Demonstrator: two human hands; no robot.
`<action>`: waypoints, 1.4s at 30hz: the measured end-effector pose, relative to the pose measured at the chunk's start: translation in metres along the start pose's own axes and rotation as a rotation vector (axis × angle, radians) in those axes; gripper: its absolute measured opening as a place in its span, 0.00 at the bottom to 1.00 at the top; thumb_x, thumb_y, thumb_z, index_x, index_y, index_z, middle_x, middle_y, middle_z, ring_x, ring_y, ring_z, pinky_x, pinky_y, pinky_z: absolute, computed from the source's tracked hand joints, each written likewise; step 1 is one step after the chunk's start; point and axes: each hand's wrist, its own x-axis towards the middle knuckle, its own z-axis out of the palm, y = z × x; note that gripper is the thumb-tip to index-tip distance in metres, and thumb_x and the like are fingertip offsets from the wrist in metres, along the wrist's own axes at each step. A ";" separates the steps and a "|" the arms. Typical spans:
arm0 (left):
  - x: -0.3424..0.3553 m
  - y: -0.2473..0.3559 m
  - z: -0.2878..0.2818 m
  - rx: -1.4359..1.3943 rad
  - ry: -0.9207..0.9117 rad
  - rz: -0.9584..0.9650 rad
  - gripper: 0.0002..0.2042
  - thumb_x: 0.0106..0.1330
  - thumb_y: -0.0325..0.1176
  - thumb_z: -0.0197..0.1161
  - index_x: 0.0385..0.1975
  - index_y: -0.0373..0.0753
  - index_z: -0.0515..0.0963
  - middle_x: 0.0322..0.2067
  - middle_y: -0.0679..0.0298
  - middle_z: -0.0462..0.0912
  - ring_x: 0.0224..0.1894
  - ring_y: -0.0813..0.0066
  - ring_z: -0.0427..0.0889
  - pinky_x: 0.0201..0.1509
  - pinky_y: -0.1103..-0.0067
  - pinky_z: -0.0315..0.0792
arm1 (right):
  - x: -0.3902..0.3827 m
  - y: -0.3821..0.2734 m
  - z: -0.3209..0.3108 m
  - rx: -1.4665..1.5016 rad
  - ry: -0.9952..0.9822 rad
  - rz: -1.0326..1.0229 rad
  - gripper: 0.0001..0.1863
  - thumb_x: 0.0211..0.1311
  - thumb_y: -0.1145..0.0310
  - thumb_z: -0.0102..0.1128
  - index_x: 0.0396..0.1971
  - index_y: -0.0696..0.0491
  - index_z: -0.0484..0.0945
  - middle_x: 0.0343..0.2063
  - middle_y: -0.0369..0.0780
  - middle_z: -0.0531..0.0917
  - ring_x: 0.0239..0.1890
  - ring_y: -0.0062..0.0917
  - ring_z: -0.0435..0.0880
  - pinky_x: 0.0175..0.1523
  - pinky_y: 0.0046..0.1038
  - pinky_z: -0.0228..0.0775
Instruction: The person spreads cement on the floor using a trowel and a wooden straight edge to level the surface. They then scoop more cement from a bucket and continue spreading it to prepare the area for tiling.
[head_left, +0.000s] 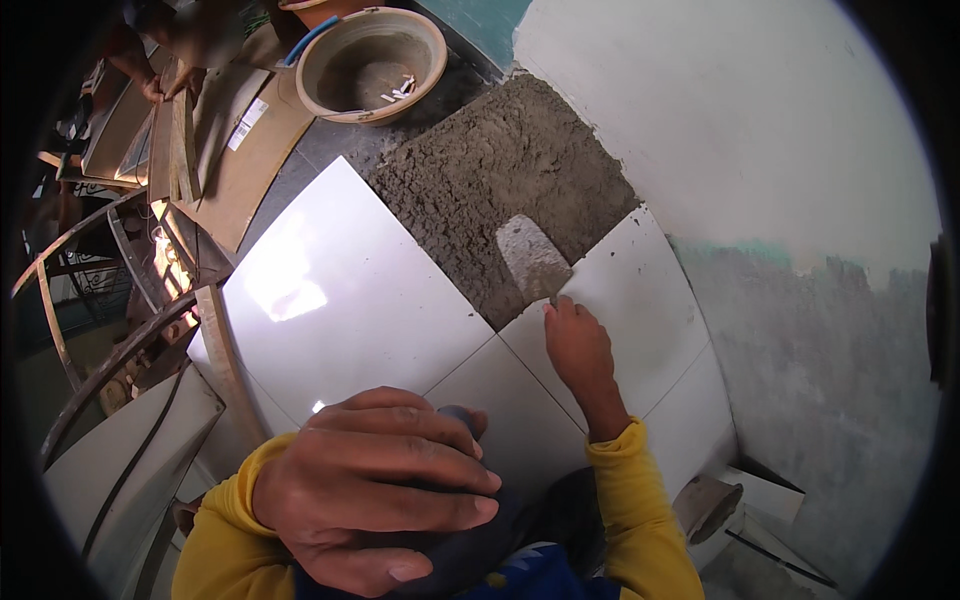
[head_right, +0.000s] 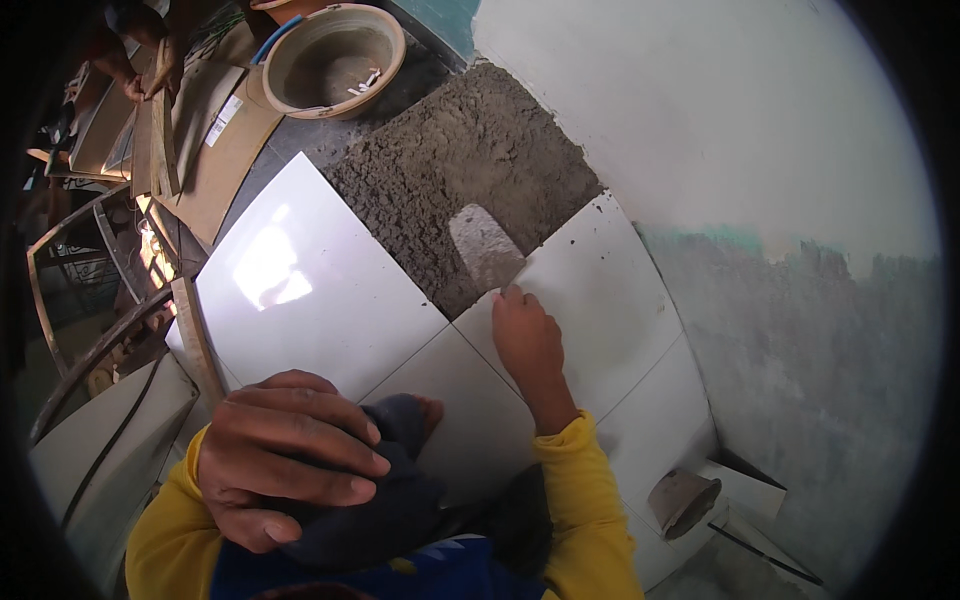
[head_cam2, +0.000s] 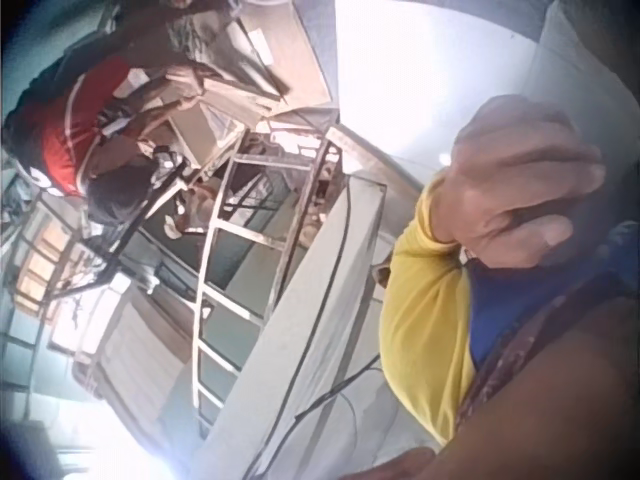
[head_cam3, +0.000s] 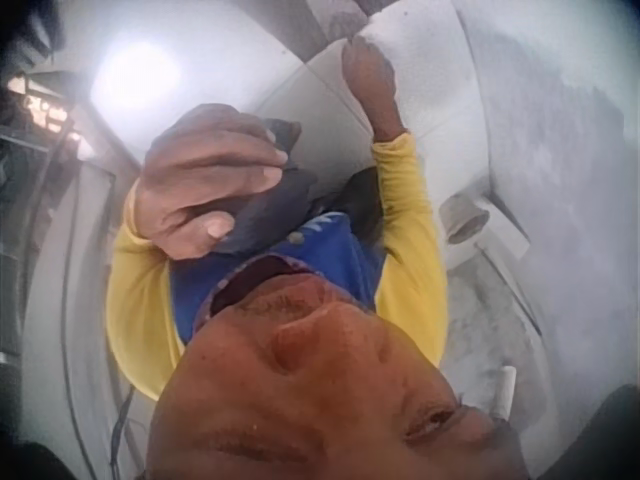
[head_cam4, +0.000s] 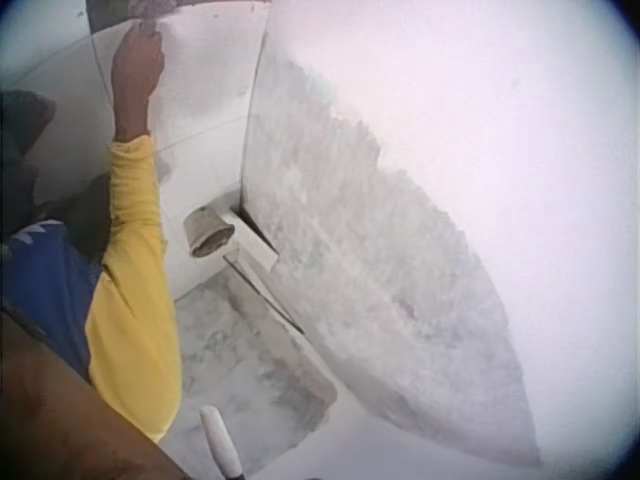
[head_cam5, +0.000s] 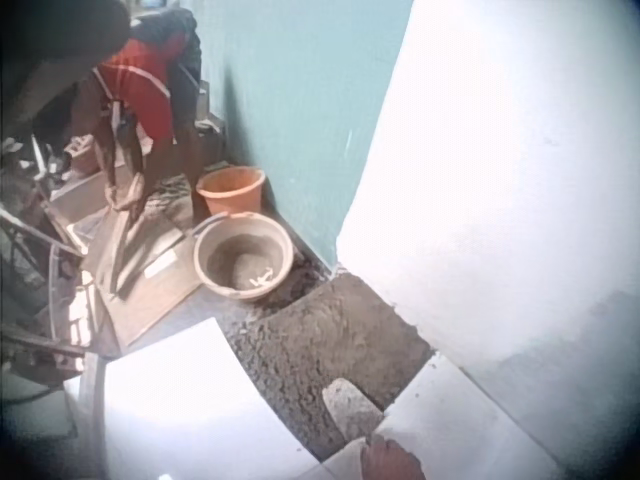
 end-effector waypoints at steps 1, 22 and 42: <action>0.000 0.000 -0.001 -0.015 -0.008 0.007 0.24 0.74 0.51 0.59 0.41 0.35 0.91 0.40 0.50 0.92 0.39 0.50 0.92 0.41 0.63 0.80 | 0.003 0.022 0.008 -0.013 0.047 0.025 0.18 0.82 0.54 0.52 0.44 0.56 0.77 0.35 0.51 0.86 0.37 0.50 0.88 0.40 0.51 0.81; -0.007 -0.004 -0.015 -0.024 0.018 0.076 0.18 0.66 0.40 0.66 0.44 0.31 0.90 0.44 0.48 0.90 0.44 0.51 0.90 0.47 0.62 0.82 | 0.102 -0.038 -0.002 0.251 0.032 -0.172 0.21 0.81 0.56 0.53 0.48 0.63 0.78 0.37 0.56 0.87 0.44 0.57 0.87 0.49 0.52 0.78; -0.010 -0.003 -0.016 -0.043 0.057 0.068 0.18 0.62 0.38 0.70 0.45 0.29 0.89 0.44 0.49 0.90 0.44 0.50 0.90 0.50 0.61 0.82 | 0.104 -0.073 -0.015 0.298 0.091 -0.206 0.22 0.80 0.54 0.55 0.51 0.61 0.80 0.44 0.56 0.86 0.49 0.56 0.85 0.54 0.50 0.78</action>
